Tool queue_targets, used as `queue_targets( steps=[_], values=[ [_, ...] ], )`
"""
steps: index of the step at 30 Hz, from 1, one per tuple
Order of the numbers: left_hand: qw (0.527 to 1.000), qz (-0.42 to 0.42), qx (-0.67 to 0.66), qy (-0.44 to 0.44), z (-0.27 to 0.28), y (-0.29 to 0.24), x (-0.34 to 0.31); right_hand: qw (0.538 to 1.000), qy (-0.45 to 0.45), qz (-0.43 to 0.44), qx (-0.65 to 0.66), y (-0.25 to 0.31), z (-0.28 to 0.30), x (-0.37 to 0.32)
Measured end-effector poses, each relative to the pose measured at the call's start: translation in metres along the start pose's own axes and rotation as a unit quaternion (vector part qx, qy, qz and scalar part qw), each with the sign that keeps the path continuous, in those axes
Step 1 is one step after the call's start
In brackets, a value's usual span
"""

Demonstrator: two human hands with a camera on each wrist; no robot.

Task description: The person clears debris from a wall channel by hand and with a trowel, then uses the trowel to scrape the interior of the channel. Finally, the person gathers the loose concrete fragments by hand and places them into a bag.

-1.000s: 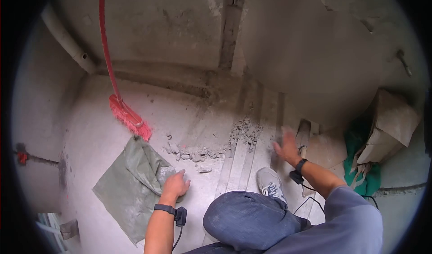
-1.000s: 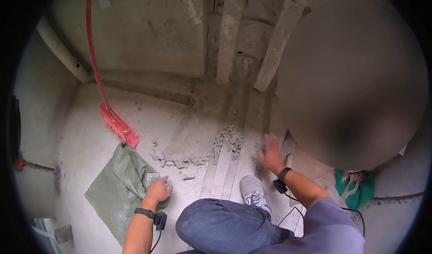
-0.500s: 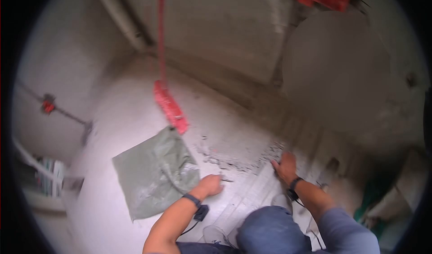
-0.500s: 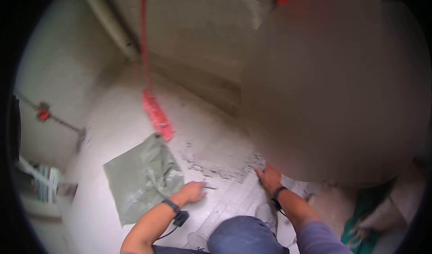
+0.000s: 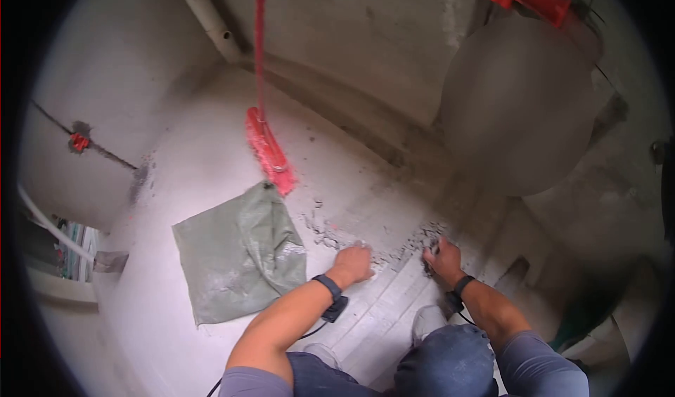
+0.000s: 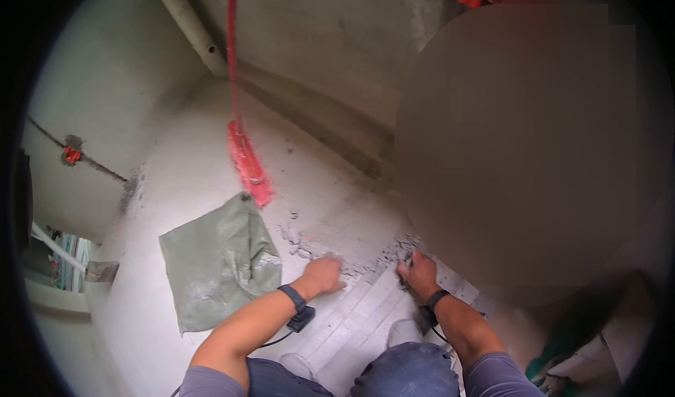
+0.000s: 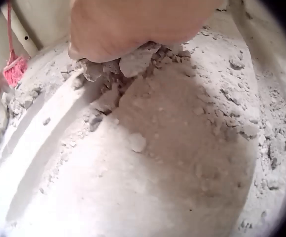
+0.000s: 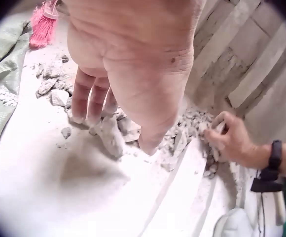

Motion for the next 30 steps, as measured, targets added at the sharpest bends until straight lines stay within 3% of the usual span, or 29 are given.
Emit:
queue_targets(
  steps=[5,8,10,11,13,15,16,17,18,19,21,25,29,30],
  values=[
    [1.0,-0.022,0.005,-0.007,-0.047,0.037,-0.008,0.991,0.026,-0.04,0.123,0.052,0.006,0.01],
    [0.997,-0.05,-0.015,-0.05,-0.047,0.054,-0.006,0.981,0.021,-0.044,0.188,0.097,-0.009,0.031],
    [0.998,0.056,-0.023,-0.034,-0.02,0.064,-0.009,0.957,0.147,-0.114,0.222,0.131,-0.007,0.043],
    [0.992,0.089,-0.022,-0.082,-0.01,0.074,-0.009,0.957,0.143,-0.12,0.222,0.139,-0.011,0.049],
    [0.984,0.122,-0.026,-0.126,0.003,0.087,-0.011,0.981,-0.064,0.074,0.165,0.157,0.0,0.053],
    [0.933,0.203,-0.01,-0.298,0.032,0.096,-0.019,0.99,-0.04,0.031,0.13,0.133,-0.011,0.068],
    [0.931,0.206,-0.013,-0.301,0.038,0.091,-0.019,0.995,-0.016,-0.011,0.099,0.115,-0.015,0.078],
    [0.939,0.231,-0.048,-0.252,0.04,0.082,-0.016,0.987,0.089,-0.048,0.122,0.106,0.006,0.086],
    [0.943,0.253,-0.083,-0.202,0.037,0.073,-0.011,0.994,0.09,-0.038,0.056,0.101,0.026,0.092],
    [0.952,0.259,-0.131,-0.096,0.026,0.062,-0.002,0.996,0.089,-0.029,-0.01,0.093,0.038,0.099],
    [0.946,0.233,-0.216,0.063,-0.006,0.021,0.015,0.996,0.075,-0.023,-0.048,0.064,0.039,0.117],
    [0.915,0.232,-0.29,0.159,-0.043,-0.051,0.031,0.988,0.05,-0.012,-0.142,0.041,0.035,0.146],
    [0.898,0.256,-0.34,0.114,-0.07,-0.064,0.062,0.978,0.069,0.018,-0.196,0.046,0.018,0.131],
    [0.884,0.285,-0.358,0.092,-0.074,-0.064,0.071,0.983,0.01,0.04,-0.181,0.049,0.016,0.123]
  ],
)
Point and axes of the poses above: each hand's wrist, its own x-axis towards the middle knuckle, its own z-axis out of the back of the hand, y = z × x, the point moved 4 cm from there along x, towards the middle knuckle, and after that the axes turned 14 degrees about -z, right-handed, at the moved point
